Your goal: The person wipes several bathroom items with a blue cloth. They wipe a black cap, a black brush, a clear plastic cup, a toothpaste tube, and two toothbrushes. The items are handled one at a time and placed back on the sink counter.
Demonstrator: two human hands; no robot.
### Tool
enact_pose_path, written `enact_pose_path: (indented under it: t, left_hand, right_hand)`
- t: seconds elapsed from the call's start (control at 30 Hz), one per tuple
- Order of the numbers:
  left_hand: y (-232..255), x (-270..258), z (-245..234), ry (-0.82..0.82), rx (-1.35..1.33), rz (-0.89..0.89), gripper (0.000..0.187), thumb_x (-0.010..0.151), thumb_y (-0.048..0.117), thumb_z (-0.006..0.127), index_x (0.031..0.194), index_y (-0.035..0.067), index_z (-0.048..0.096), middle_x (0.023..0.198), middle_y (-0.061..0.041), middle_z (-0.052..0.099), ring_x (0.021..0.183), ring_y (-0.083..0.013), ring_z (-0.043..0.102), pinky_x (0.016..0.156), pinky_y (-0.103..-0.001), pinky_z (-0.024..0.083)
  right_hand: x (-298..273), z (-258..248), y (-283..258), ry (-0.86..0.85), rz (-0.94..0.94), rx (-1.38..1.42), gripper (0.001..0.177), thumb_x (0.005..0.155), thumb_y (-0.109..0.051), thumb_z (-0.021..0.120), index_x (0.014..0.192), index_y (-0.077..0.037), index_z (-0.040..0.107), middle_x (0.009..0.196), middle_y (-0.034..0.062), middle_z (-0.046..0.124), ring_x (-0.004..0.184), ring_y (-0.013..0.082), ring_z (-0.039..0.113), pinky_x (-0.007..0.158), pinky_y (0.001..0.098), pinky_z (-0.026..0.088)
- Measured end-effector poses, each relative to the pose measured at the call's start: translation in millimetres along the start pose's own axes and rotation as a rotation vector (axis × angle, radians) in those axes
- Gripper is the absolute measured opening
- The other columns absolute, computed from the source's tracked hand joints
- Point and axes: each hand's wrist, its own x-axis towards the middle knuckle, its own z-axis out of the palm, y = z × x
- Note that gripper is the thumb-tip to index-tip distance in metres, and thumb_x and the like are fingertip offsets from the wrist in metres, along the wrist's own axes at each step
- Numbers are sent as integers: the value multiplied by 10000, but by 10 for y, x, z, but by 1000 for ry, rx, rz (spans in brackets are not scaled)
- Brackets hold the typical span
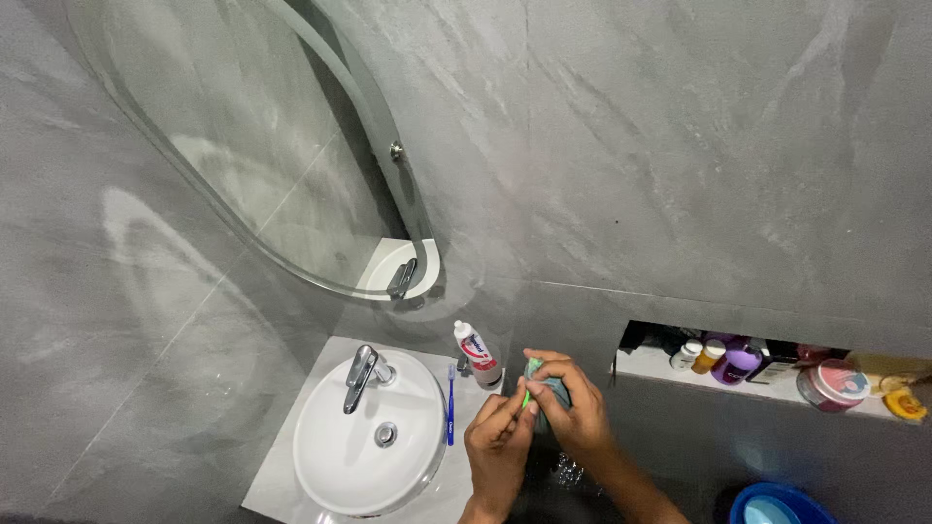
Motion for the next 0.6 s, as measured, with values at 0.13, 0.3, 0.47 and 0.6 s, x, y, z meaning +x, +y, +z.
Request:
enact_pose_path:
  t: [0.13, 0.3, 0.47, 0.6]
  left_hand:
    - [-62, -77, 61, -73, -67, -124, 352, 884, 18, 771, 1235, 29, 761, 723, 31, 528, 604, -30, 428, 496, -210, 364]
    - [-152, -60, 127, -31, -194, -56, 373, 892, -3, 750, 1264, -3, 728, 789, 46, 554, 642, -17, 446, 546, -177, 390]
    - [-167, -122, 206, -39, -185, -178, 381, 878, -9, 768, 1257, 24, 747, 755, 48, 533, 613, -26, 425, 541, -172, 377]
    - [-168, -155, 261, -34, -225, -213, 388, 878, -23, 769, 1263, 25, 748, 764, 47, 525, 626, -29, 413, 550, -175, 373]
  right_hand:
    - [4, -58, 102, 125, 552, 310, 151, 986, -165, 586, 1094, -61, 573, 1145, 195, 769, 994, 247, 746, 865, 376, 611]
    - [-18, -124, 135, -50, 185, 231, 154, 968, -161, 624, 1047, -31, 606, 1284, 181, 677, 1062, 277, 714, 878, 398, 629]
    - [-22, -215, 58, 41, 404, 150, 164, 984, -213, 577, 1064, -71, 597, 1212, 226, 736, 1081, 308, 731, 913, 423, 600]
    - [-13, -311, 44, -13, 438, 202, 187, 973, -225, 571, 1073, -69, 595, 1257, 179, 726, 1081, 279, 751, 924, 403, 619]
